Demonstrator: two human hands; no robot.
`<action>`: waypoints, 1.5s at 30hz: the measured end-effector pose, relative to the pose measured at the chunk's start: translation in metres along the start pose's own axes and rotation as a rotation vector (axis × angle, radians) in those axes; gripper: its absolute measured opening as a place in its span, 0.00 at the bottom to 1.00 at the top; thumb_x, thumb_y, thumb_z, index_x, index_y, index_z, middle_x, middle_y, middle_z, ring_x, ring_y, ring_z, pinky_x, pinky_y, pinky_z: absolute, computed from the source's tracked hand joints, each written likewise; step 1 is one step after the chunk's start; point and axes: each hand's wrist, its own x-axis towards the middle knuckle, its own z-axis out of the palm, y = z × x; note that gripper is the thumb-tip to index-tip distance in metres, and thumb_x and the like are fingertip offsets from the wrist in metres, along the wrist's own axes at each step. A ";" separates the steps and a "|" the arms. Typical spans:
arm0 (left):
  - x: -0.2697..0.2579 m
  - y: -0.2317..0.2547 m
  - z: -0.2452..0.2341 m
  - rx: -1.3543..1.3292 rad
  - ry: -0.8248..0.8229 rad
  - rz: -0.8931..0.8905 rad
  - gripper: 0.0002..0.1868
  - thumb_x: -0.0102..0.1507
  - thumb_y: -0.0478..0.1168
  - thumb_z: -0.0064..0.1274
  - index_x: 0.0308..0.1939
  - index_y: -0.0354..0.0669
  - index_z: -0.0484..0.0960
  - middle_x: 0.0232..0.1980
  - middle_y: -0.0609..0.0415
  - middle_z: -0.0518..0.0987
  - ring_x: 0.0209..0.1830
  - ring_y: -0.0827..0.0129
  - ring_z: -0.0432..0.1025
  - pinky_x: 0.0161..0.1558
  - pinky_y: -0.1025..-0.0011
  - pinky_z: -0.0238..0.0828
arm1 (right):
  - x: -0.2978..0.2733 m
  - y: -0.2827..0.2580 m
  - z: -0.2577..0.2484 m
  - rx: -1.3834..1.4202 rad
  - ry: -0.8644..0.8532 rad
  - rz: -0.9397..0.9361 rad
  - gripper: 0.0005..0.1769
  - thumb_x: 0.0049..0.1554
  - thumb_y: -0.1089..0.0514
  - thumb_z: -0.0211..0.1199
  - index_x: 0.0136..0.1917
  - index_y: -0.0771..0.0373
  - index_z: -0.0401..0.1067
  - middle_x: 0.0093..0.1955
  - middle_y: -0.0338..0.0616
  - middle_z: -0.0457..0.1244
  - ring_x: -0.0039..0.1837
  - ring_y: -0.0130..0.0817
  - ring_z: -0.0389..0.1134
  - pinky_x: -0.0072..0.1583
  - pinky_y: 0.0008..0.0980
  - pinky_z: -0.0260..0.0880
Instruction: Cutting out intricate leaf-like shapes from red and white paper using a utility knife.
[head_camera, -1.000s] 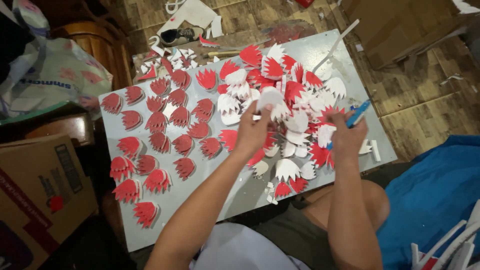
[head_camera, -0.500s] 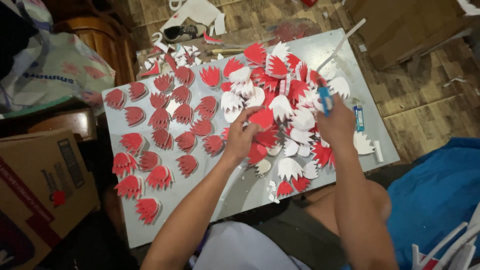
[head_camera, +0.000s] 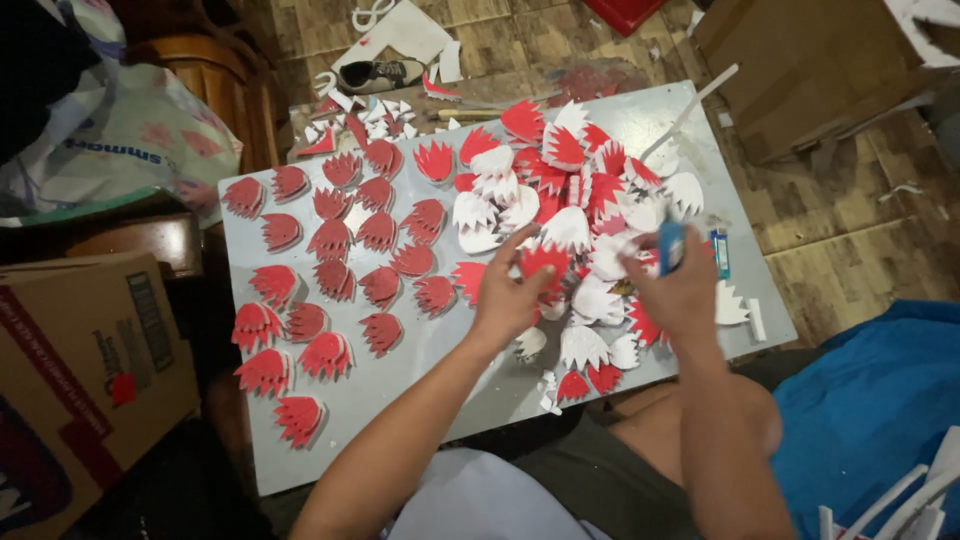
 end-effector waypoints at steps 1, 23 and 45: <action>-0.004 0.000 0.005 -0.053 -0.028 -0.023 0.32 0.64 0.32 0.56 0.72 0.56 0.71 0.58 0.31 0.76 0.45 0.49 0.80 0.38 0.66 0.85 | -0.013 -0.006 0.004 -0.003 -0.036 0.024 0.19 0.47 0.49 0.78 0.50 0.52 0.75 0.41 0.43 0.69 0.49 0.43 0.71 0.56 0.39 0.69; -0.011 0.011 0.002 -0.680 -0.088 -0.230 0.29 0.63 0.23 0.53 0.68 0.42 0.75 0.41 0.48 0.77 0.40 0.65 0.80 0.50 0.60 0.84 | -0.037 0.011 0.064 0.423 -0.025 -0.208 0.21 0.48 0.63 0.79 0.52 0.61 0.72 0.39 0.43 0.66 0.40 0.30 0.69 0.47 0.28 0.67; -0.093 0.009 -0.083 -0.017 -0.048 -0.309 0.41 0.54 0.26 0.59 0.72 0.50 0.69 0.41 0.51 0.75 0.34 0.67 0.75 0.35 0.73 0.81 | -0.074 0.039 -0.007 0.156 -0.854 0.319 0.23 0.57 0.62 0.64 0.65 0.69 0.70 0.39 0.61 0.72 0.30 0.46 0.75 0.29 0.37 0.74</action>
